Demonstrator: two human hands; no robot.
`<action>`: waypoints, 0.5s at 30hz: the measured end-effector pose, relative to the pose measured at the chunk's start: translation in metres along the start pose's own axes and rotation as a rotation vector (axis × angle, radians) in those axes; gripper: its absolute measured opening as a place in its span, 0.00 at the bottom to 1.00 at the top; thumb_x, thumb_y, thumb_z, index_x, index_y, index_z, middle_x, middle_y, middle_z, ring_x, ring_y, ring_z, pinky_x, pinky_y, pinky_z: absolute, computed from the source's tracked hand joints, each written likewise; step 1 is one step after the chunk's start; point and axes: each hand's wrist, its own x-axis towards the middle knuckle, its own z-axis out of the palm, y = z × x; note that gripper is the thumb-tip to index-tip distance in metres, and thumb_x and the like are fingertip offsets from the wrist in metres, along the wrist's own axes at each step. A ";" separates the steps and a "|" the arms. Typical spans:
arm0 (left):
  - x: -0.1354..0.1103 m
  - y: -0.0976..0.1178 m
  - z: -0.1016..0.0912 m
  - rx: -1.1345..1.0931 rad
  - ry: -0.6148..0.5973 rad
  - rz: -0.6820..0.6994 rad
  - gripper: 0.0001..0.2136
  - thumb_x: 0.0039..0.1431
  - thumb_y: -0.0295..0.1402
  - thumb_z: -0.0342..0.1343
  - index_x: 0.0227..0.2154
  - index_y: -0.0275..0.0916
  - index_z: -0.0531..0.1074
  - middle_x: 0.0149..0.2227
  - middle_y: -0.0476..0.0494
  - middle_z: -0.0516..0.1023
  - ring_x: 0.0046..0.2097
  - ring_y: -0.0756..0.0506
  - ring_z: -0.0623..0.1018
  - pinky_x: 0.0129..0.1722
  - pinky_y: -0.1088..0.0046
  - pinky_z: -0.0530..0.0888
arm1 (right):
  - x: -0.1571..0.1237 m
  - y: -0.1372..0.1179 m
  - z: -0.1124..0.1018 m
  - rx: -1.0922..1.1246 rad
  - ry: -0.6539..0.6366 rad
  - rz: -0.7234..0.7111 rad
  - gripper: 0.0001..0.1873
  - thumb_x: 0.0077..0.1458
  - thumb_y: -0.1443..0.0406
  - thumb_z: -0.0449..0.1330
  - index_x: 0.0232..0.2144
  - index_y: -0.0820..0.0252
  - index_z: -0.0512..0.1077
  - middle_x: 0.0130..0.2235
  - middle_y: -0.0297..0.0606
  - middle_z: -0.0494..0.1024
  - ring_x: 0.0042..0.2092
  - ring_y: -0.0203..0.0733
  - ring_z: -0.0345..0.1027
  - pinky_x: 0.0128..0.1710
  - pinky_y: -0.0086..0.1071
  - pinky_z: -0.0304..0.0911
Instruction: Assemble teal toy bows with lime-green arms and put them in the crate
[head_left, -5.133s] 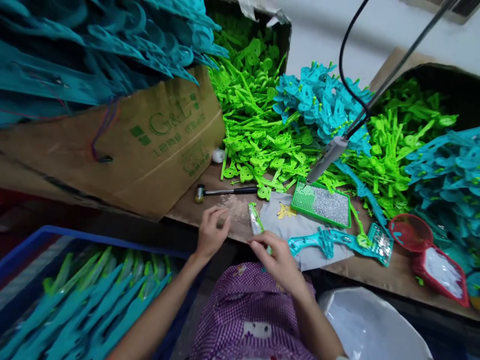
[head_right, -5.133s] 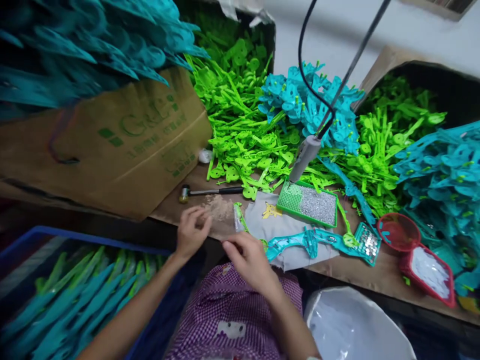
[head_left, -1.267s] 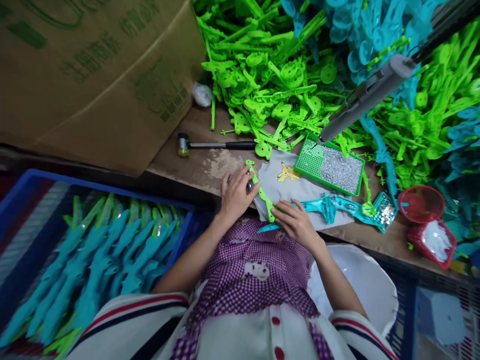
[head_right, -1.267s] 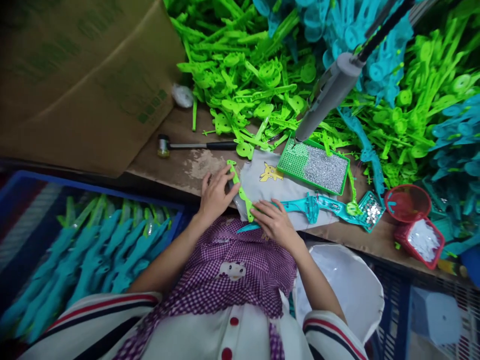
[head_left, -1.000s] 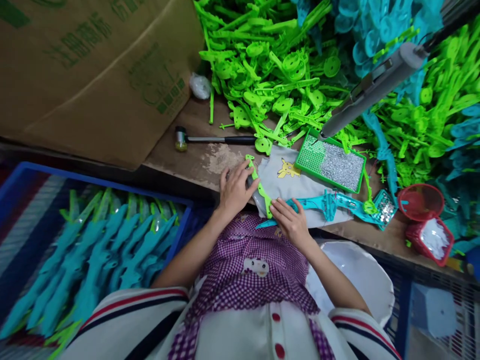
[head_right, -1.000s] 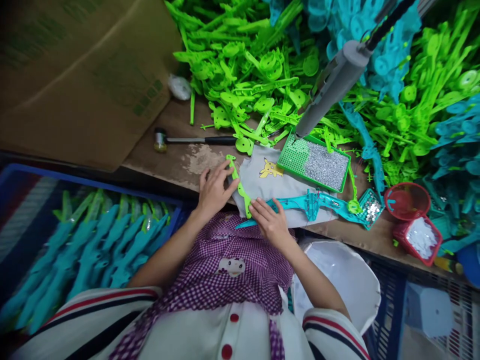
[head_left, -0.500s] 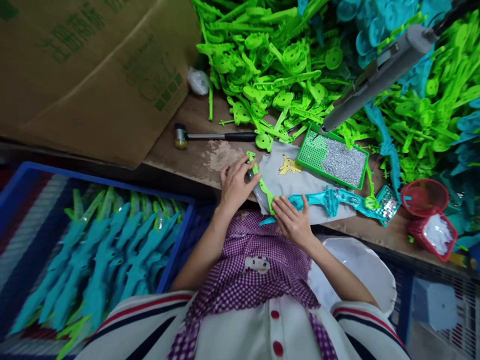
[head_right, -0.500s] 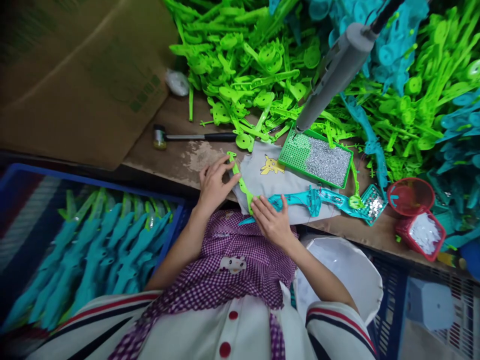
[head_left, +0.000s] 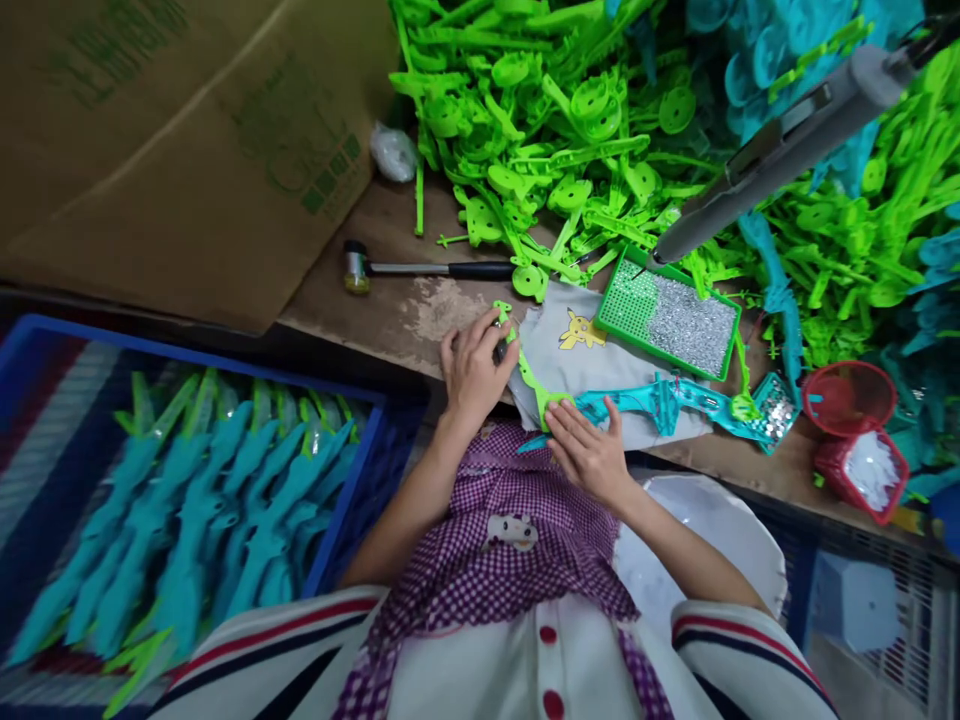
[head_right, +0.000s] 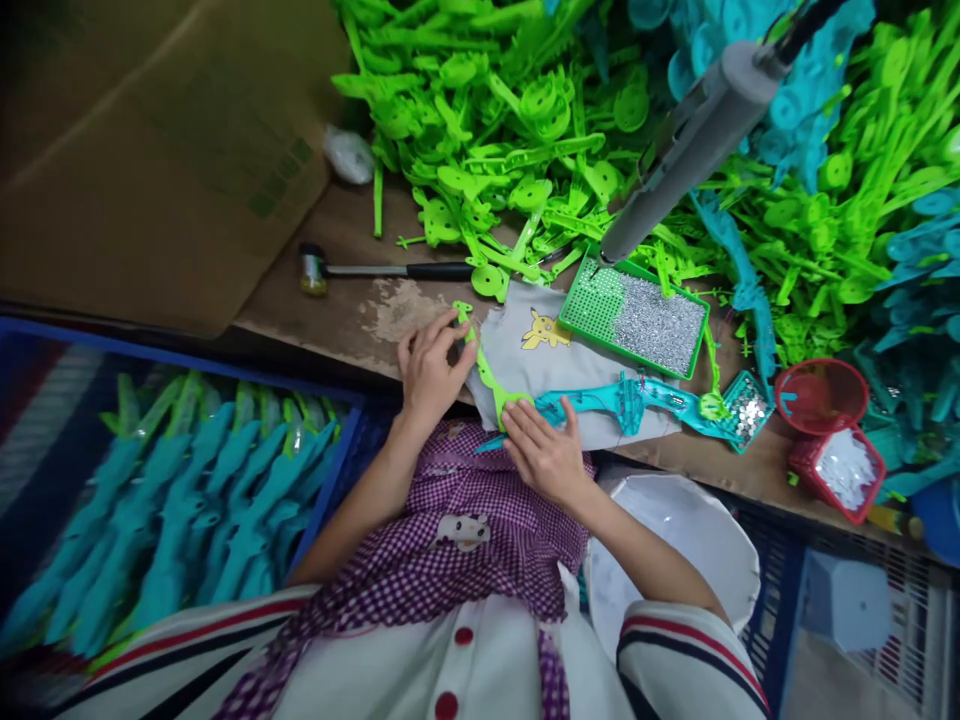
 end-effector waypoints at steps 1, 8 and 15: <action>0.000 0.000 0.000 -0.003 0.002 -0.003 0.12 0.68 0.39 0.53 0.50 0.46 0.74 0.63 0.43 0.72 0.63 0.41 0.72 0.67 0.54 0.55 | -0.002 0.001 0.004 -0.006 0.003 -0.008 0.25 0.67 0.66 0.56 0.64 0.54 0.64 0.61 0.43 0.75 0.64 0.44 0.67 0.73 0.55 0.23; 0.000 0.001 0.004 0.014 0.045 0.021 0.11 0.68 0.38 0.53 0.50 0.46 0.75 0.63 0.44 0.73 0.62 0.41 0.73 0.66 0.55 0.56 | -0.014 -0.001 0.017 0.102 0.054 0.045 0.24 0.66 0.66 0.57 0.63 0.50 0.67 0.58 0.41 0.77 0.62 0.45 0.70 0.73 0.58 0.30; 0.001 -0.003 0.009 0.023 0.081 0.042 0.11 0.69 0.39 0.52 0.49 0.46 0.76 0.63 0.43 0.73 0.61 0.41 0.73 0.65 0.55 0.56 | 0.085 0.086 -0.078 0.293 0.806 0.307 0.33 0.66 0.54 0.56 0.69 0.50 0.55 0.71 0.40 0.59 0.73 0.47 0.49 0.71 0.53 0.50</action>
